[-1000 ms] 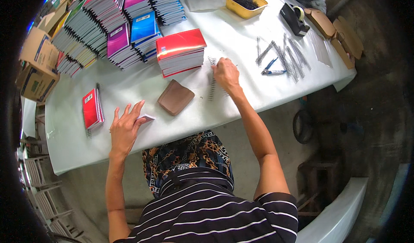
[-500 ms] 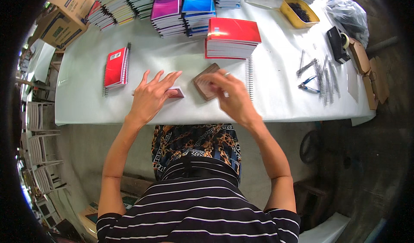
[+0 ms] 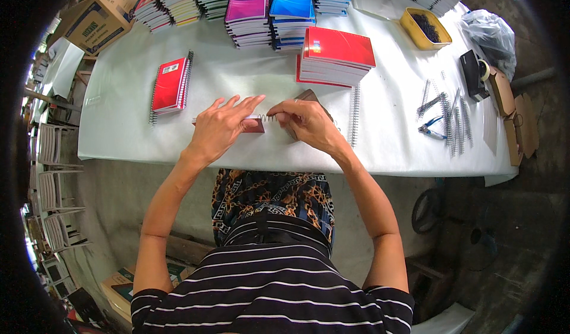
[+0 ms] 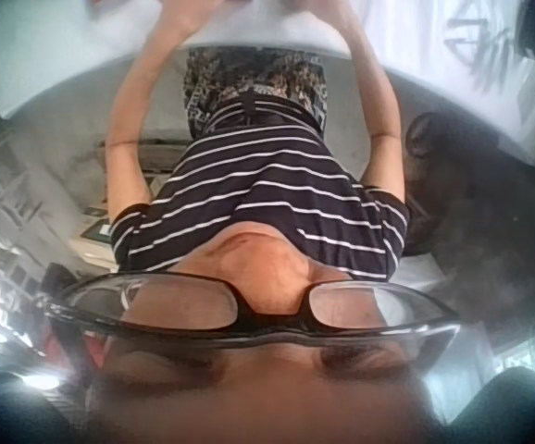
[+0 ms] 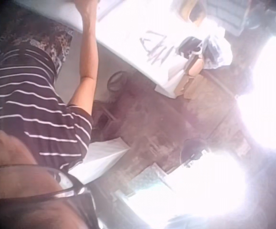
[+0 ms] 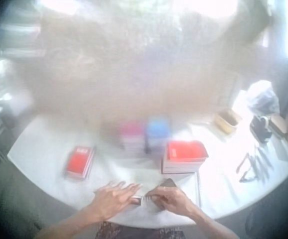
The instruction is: The person repeatedly assembles spiral-bound notebooks by inserting metal wire spirals into pre-punched holes of red notebook covers and pages. They use pliers to close the spiral ends and stack the finished notebooks on the table.
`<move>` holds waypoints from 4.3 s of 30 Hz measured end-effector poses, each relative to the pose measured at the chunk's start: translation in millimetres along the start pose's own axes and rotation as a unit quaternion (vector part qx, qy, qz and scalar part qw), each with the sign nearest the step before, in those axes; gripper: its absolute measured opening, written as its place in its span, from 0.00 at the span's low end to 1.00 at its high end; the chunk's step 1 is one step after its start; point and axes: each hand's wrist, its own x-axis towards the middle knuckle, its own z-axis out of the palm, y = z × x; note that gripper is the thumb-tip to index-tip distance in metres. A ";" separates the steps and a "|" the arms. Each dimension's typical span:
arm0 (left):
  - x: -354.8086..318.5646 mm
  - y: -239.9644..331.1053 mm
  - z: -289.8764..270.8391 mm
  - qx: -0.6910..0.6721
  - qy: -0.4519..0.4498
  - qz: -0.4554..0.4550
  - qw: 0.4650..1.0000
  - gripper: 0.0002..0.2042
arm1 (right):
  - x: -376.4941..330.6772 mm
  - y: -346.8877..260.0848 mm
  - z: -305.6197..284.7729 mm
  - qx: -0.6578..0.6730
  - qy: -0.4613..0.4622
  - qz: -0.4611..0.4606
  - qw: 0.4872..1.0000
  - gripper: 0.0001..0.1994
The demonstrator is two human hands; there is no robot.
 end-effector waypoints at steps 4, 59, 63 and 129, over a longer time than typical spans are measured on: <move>2.9 3.5 -4.7 -0.007 0.000 -0.006 1.000 0.34 | -0.7 -14.2 5.0 -0.123 0.041 -0.060 0.990 0.09; -11.2 -42.6 -13.7 -0.050 0.032 -0.096 0.994 0.45 | 78.0 0.8 -31.2 0.084 -0.237 -0.009 0.968 0.27; -11.5 -37.7 -19.2 -0.190 0.054 -0.145 0.969 0.50 | 81.3 18.5 -21.0 0.257 -0.240 -0.026 0.936 0.28; -33.1 2.5 39.7 -0.044 0.119 -0.145 0.981 0.31 | -213.1 152.7 -181.7 -0.481 0.216 0.188 0.829 0.21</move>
